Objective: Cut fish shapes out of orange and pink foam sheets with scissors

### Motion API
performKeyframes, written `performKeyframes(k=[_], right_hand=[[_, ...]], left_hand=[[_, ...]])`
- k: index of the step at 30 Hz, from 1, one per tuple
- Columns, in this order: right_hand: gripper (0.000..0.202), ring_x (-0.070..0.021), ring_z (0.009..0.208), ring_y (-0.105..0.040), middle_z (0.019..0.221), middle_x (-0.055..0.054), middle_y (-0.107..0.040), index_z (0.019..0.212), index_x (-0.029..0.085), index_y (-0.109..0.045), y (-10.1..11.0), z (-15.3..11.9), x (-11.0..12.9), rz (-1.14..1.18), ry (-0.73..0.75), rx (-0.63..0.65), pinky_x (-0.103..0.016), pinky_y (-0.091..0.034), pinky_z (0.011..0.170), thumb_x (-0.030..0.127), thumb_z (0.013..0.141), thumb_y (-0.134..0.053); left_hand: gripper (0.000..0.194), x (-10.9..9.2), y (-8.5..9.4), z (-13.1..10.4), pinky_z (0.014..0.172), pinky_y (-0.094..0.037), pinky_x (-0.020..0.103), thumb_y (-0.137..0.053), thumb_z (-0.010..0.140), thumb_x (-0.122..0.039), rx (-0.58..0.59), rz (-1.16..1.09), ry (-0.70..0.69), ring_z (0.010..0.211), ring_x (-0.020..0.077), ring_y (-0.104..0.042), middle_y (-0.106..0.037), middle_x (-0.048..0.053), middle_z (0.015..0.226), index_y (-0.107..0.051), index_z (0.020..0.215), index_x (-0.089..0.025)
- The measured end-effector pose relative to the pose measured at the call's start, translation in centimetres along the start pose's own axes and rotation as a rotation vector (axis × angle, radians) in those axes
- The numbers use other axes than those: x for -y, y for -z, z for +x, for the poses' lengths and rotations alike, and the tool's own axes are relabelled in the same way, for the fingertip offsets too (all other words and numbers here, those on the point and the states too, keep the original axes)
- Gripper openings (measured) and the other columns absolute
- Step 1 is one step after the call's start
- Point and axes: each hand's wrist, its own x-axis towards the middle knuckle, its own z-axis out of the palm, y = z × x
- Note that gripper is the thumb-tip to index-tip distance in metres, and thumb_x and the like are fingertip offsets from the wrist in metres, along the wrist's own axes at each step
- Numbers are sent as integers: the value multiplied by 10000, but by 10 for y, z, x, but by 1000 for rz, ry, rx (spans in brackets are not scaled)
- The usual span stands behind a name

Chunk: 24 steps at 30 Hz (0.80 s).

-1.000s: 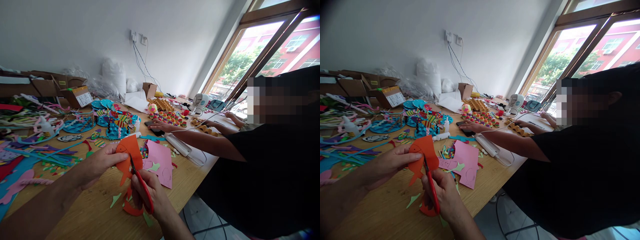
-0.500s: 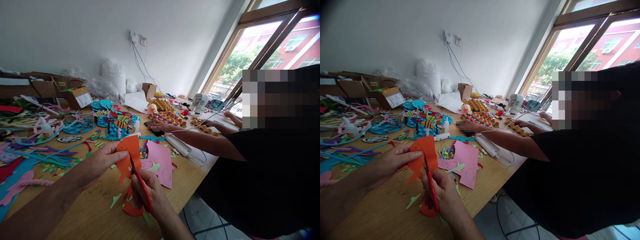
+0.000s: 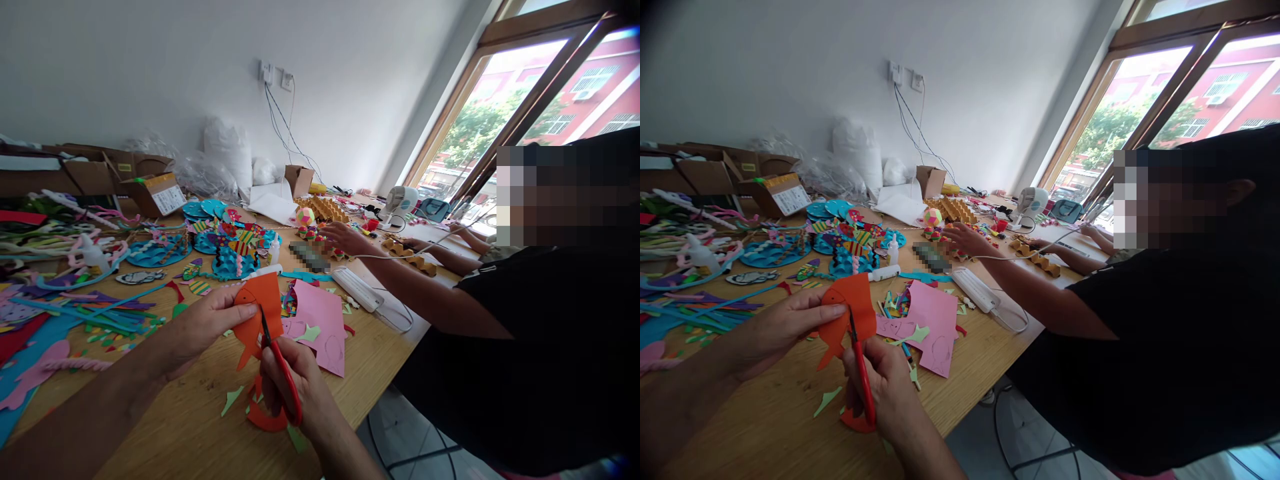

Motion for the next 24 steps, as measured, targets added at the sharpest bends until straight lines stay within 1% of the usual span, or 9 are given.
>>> performKeyframes(k=[6, 12, 15, 18, 22, 24], right_hand=[[502, -41, 314, -379, 403, 70, -472, 618, 186, -448, 0, 0, -3, 14, 15, 5, -129, -285, 308, 635, 795, -585], [462, -42, 306, -372, 395, 72, -473, 622, 187, -462, -1, 1, -5, 21, 10, 9, -125, -281, 302, 584, 802, -614], [466, -48, 308, -379, 390, 73, -470, 622, 189, -467, -1, 1, -4, 24, 6, 7, -129, -293, 302, 596, 777, -634], [480, -48, 303, -373, 383, 72, -465, 613, 191, -462, -1, 2, -3, 16, -7, -5, -131, -289, 297, 610, 770, -634], [500, -42, 304, -376, 396, 66, -478, 631, 182, -478, -1, 3, -2, -12, -7, -4, -124, -280, 298, 644, 782, -599], [525, -42, 304, -386, 408, 62, -484, 639, 180, -481, -1, 3, -1, -21, -8, -9, -123, -278, 296, 678, 780, -571]], left_hand=[[118, -3, 0, -1, 686, -537, 250, -737, 709, -320, 39, -25, 12, 654, 171, -682, -760, -30, 694, -738, 779, -225], [162, -3, 3, 0, 678, -541, 256, -761, 702, -339, 57, -46, 44, 670, 177, -688, -762, -21, 701, -744, 811, -220], [159, -2, 5, -1, 677, -540, 253, -757, 716, -343, 63, -56, 29, 642, 165, -681, -761, -25, 697, -744, 820, -224], [151, -1, 6, -2, 677, -537, 240, -753, 726, -339, 60, -51, 32, 675, 164, -687, -760, -26, 704, -741, 824, -225], [167, -1, 8, -2, 683, -536, 245, -726, 750, -344, 61, -28, 42, 712, 174, -689, -760, -14, 720, -736, 854, -215], [196, -1, 8, -1, 665, -531, 242, -726, 742, -350, 33, -8, 32, 700, 174, -681, -754, -15, 718, -731, 880, -210]])
